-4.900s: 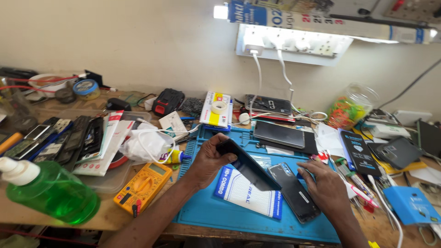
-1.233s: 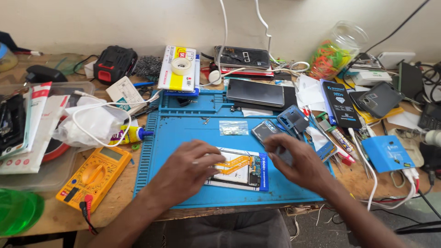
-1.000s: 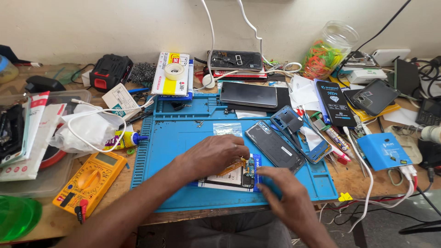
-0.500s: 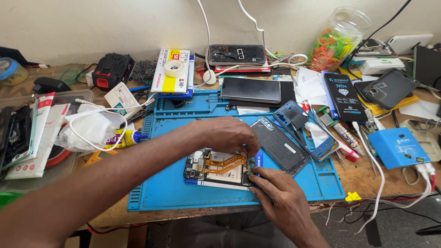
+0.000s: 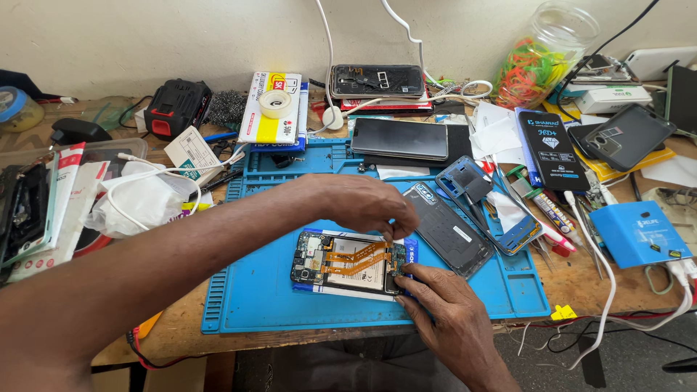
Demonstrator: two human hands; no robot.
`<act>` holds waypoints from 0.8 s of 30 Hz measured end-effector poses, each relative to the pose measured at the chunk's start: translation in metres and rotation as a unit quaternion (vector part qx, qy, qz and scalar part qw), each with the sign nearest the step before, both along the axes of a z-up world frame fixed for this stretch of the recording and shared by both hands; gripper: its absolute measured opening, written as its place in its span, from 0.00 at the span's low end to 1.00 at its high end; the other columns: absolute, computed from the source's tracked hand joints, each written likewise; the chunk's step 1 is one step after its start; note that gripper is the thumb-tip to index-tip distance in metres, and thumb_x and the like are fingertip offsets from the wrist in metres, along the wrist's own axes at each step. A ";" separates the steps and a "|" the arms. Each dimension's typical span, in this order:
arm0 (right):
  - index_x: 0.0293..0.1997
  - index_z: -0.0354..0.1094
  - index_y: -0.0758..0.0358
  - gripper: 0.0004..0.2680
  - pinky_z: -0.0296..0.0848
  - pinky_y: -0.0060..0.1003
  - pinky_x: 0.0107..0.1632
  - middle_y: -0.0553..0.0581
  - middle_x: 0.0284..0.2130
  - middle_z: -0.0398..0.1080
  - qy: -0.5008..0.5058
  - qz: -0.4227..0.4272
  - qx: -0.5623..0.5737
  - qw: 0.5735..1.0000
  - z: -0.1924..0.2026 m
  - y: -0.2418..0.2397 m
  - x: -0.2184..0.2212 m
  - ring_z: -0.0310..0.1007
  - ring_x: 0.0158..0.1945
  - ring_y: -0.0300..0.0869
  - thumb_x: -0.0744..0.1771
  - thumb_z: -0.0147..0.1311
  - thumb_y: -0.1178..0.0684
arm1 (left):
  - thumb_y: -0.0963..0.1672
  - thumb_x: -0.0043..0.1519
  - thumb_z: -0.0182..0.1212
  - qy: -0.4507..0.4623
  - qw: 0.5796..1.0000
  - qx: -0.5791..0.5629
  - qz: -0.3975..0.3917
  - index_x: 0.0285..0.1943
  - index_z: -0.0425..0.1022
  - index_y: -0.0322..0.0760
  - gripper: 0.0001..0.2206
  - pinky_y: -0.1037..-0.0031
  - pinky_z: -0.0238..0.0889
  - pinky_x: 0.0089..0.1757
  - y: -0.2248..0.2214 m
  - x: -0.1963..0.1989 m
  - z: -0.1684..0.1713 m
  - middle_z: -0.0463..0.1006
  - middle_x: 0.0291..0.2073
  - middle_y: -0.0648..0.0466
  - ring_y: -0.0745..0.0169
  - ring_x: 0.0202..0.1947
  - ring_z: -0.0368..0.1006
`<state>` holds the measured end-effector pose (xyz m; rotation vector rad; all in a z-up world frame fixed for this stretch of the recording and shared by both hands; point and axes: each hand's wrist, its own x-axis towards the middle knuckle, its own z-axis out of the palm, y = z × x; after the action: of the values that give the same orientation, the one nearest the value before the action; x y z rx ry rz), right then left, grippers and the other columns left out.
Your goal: The person connects a smartphone to a charger, then uses a prying tool to open the device's back cover. They remove the back cover and battery, then use tweezers to handle small internal components and connectors on the motherboard.
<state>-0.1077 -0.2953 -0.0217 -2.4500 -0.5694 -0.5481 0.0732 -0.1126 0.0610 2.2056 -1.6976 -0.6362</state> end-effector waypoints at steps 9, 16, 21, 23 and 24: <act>0.47 0.77 0.62 0.11 0.77 0.41 0.49 0.56 0.45 0.78 0.061 -0.008 0.089 0.994 0.010 -0.006 0.005 0.79 0.48 0.47 0.62 0.63 0.56 | 0.42 0.64 0.61 -0.070 0.958 -0.228 0.162 0.43 0.74 0.37 0.04 0.59 0.70 0.42 0.054 -0.036 0.005 0.79 0.39 0.53 0.52 0.42 0.78; 0.44 0.78 0.60 0.07 0.78 0.37 0.41 0.56 0.39 0.79 0.112 -0.033 0.045 0.992 0.026 -0.006 0.033 0.82 0.40 0.45 0.63 0.61 0.58 | 0.44 0.59 0.67 -0.090 0.934 -0.218 0.269 0.47 0.77 0.39 0.10 0.59 0.69 0.43 0.057 -0.101 -0.019 0.77 0.40 0.52 0.50 0.44 0.75; 0.44 0.77 0.61 0.08 0.78 0.39 0.41 0.56 0.39 0.77 0.074 -0.008 0.008 0.997 0.030 -0.001 0.040 0.80 0.41 0.47 0.63 0.61 0.59 | 0.44 0.58 0.68 -0.093 0.926 -0.229 0.287 0.49 0.76 0.39 0.12 0.58 0.67 0.47 0.059 -0.103 -0.029 0.77 0.41 0.52 0.51 0.46 0.73; 0.44 0.77 0.61 0.08 0.78 0.39 0.41 0.57 0.39 0.77 0.075 -0.013 0.012 0.997 0.029 -0.003 0.042 0.80 0.41 0.47 0.63 0.61 0.59 | 0.41 0.56 0.66 -0.115 0.912 -0.242 0.309 0.49 0.77 0.39 0.12 0.58 0.68 0.47 0.069 -0.101 -0.028 0.77 0.43 0.52 0.50 0.46 0.73; 0.44 0.77 0.61 0.08 0.78 0.39 0.41 0.56 0.39 0.77 0.080 -0.023 0.011 0.996 0.031 -0.005 0.040 0.80 0.41 0.47 0.63 0.61 0.59 | 0.39 0.56 0.65 -0.127 0.905 -0.248 0.321 0.49 0.77 0.39 0.12 0.59 0.69 0.46 0.076 -0.099 -0.026 0.78 0.44 0.51 0.49 0.46 0.74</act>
<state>-0.0673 -0.3004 0.0089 -2.4637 -0.4404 -0.3688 -0.0257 -0.0366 0.0353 2.3021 -0.9480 0.2363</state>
